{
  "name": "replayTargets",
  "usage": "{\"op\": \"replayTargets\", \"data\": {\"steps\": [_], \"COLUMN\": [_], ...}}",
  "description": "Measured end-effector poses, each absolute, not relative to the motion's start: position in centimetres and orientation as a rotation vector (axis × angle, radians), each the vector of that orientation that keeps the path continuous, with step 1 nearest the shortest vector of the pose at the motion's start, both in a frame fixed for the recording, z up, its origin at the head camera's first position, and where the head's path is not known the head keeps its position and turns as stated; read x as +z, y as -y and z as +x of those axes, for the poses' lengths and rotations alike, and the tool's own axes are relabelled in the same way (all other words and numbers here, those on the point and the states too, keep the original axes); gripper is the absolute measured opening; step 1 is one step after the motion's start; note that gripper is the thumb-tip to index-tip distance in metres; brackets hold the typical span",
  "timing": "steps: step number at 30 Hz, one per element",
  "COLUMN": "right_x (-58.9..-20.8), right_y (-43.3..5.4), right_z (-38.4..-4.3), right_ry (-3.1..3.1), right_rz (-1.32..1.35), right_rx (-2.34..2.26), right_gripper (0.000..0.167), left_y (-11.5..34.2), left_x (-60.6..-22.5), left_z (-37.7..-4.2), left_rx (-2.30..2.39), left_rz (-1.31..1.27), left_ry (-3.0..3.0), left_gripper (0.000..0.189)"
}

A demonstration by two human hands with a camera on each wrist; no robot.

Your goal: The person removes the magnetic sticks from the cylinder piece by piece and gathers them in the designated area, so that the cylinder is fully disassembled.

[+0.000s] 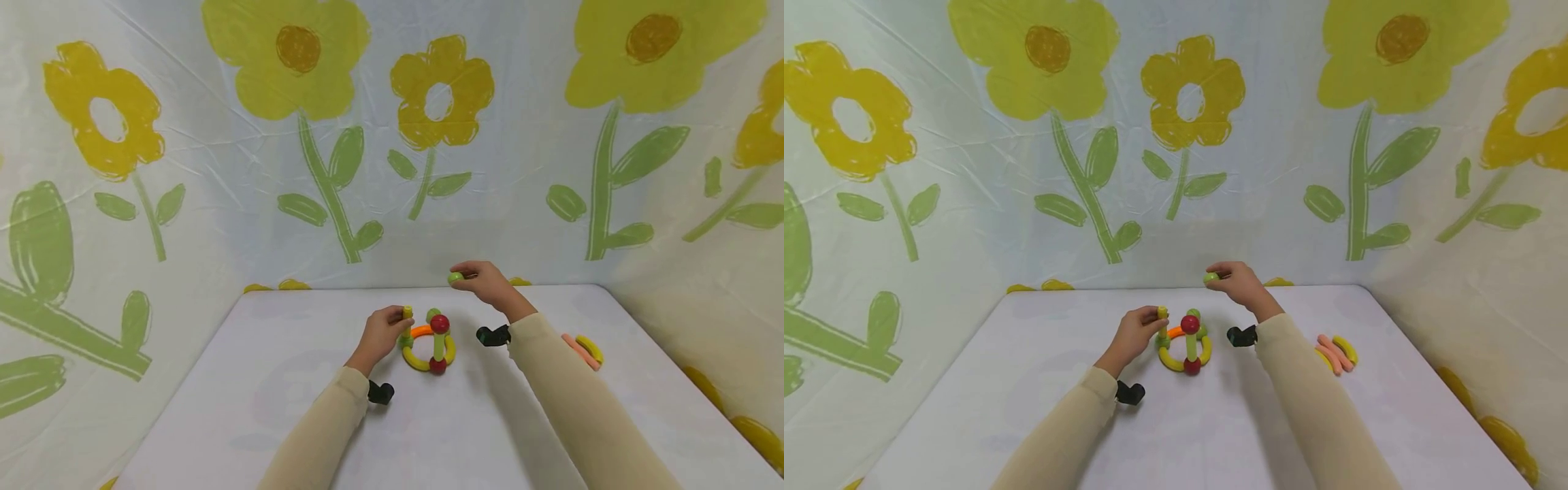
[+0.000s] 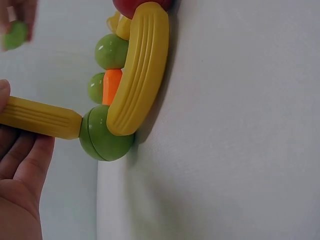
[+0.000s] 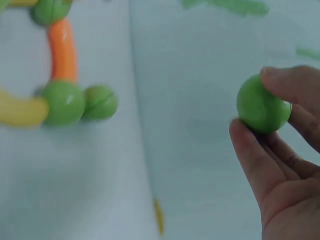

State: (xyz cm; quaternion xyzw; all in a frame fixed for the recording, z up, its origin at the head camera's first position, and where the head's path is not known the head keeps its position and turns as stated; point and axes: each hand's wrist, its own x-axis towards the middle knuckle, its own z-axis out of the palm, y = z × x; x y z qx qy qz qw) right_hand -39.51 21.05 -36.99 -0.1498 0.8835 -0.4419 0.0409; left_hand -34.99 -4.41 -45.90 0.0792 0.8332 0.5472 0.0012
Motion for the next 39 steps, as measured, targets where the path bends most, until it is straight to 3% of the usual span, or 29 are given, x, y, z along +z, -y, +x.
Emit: {"op": "replayTargets", "data": {"steps": [6,14,39], "right_x": [-41.4,-44.3,-45.0], "right_y": [-24.5,-26.4,-27.4], "right_z": [-40.2,-39.9,-40.0], "right_ry": [-2.708,-2.833,-2.964], "right_rz": [-0.069,0.167,0.051], "right_rx": [-1.435,-1.342,-1.084], "right_gripper": [0.054,0.047,0.051], "left_y": [4.5,4.5,4.6], "left_x": [-45.9,-45.7,-45.6], "left_z": [-34.8,-34.4,-34.4], "left_rx": [1.737,1.724,1.740], "left_rz": [0.257,0.252,0.246], "left_ry": [-2.606,-2.616,-2.608], "left_gripper": [0.036,0.037,0.036]}}
